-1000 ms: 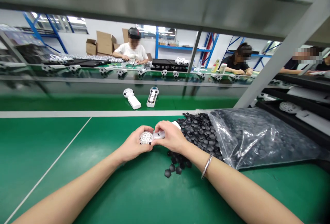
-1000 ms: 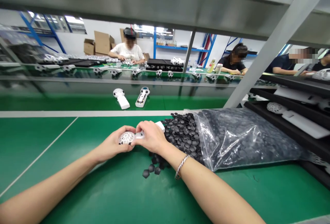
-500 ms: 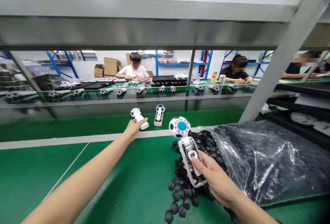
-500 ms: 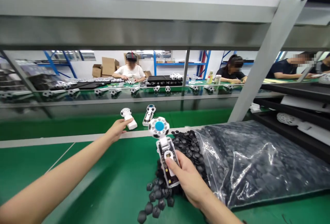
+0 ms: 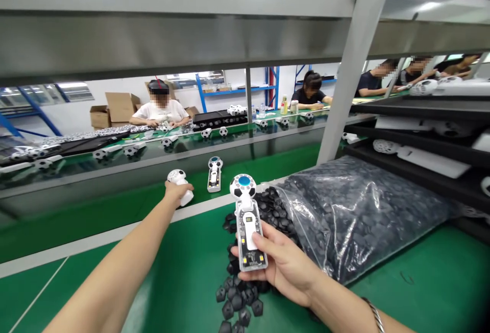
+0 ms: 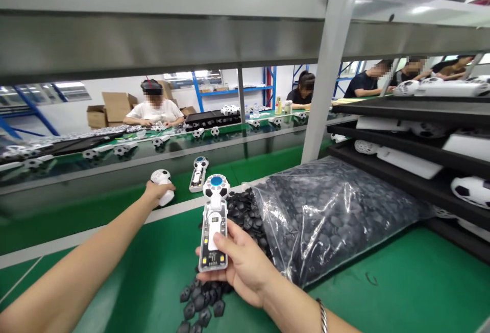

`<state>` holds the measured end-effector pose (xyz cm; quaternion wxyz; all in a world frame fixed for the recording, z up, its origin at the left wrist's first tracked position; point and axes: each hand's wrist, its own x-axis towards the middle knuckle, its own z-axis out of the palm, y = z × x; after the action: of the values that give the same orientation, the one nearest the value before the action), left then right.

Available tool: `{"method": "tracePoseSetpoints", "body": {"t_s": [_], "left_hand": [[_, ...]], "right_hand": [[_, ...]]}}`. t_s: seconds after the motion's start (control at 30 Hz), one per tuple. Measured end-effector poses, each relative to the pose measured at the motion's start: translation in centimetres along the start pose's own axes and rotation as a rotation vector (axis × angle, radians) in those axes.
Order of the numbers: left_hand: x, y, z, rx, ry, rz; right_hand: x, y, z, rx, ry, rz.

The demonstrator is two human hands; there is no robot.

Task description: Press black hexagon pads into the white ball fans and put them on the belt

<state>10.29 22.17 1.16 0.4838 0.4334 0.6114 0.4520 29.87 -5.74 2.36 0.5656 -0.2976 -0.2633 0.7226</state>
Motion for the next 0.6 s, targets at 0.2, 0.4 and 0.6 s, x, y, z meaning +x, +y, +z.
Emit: {"method": "tracePoseSetpoints", "body": {"t_s": [0.2, 0.4, 0.6], "left_hand": [[-6.2, 0.7, -4.4, -0.441, -0.174, -0.043], [-13.4, -2.4, -7.8, -0.577, -0.307, -0.169], [-17.1, -5.6, -7.3, -0.433, -0.42, -0.085]], "right_hand": [[0.2, 0.0, -0.4, -0.019, -0.04, -0.075], [0.5, 0.2, -0.8, -0.123, -0.014, -0.145], [0.4, 0.5, -0.7, -0.219, 0.017, -0.181]]}}
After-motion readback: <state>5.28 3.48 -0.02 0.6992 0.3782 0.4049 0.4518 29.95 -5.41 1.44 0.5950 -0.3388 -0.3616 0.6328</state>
